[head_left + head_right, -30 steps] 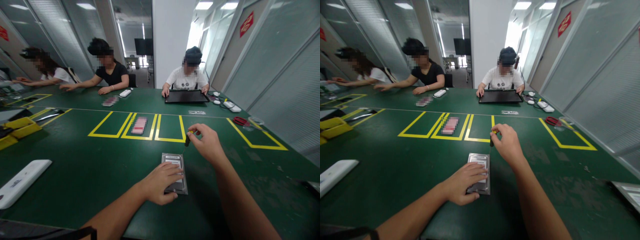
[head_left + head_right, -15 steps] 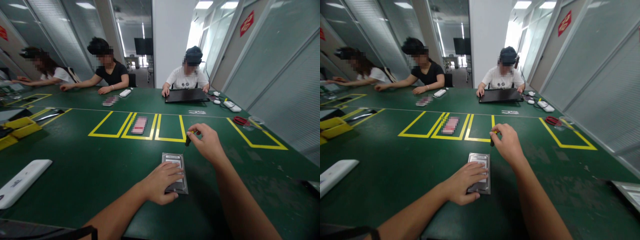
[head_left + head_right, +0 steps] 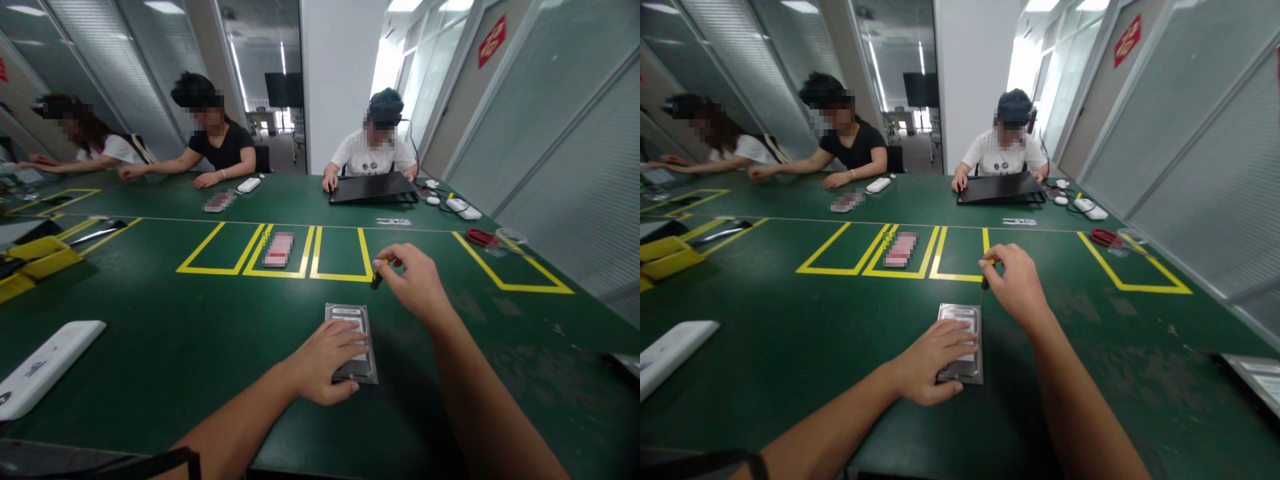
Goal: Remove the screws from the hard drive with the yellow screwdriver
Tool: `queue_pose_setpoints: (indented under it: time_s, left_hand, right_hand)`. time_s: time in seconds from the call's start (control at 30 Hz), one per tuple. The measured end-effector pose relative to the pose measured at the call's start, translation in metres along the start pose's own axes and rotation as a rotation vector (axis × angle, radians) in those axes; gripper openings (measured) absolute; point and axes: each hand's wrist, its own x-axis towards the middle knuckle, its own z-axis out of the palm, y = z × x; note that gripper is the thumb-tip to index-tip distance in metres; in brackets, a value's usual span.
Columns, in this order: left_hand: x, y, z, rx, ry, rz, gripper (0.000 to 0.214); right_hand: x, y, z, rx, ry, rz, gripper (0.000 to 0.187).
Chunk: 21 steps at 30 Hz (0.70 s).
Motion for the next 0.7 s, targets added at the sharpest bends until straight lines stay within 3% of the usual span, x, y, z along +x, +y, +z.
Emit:
queue_pose_setpoints:
  time_s: [0.3,0.7]
  left_hand:
    - [0.0002,-0.0040,-0.0021,-0.020,-0.010,0.029,0.067]
    - [0.0002,-0.0027,-0.0047,-0.002,-0.025,0.038,0.065]
  right_hand:
    - [-0.0006,0.0020,0.0007,0.027,0.022,0.052,0.011]
    - [-0.0002,0.0016,0.0018,0.025,0.024,0.012,0.010]
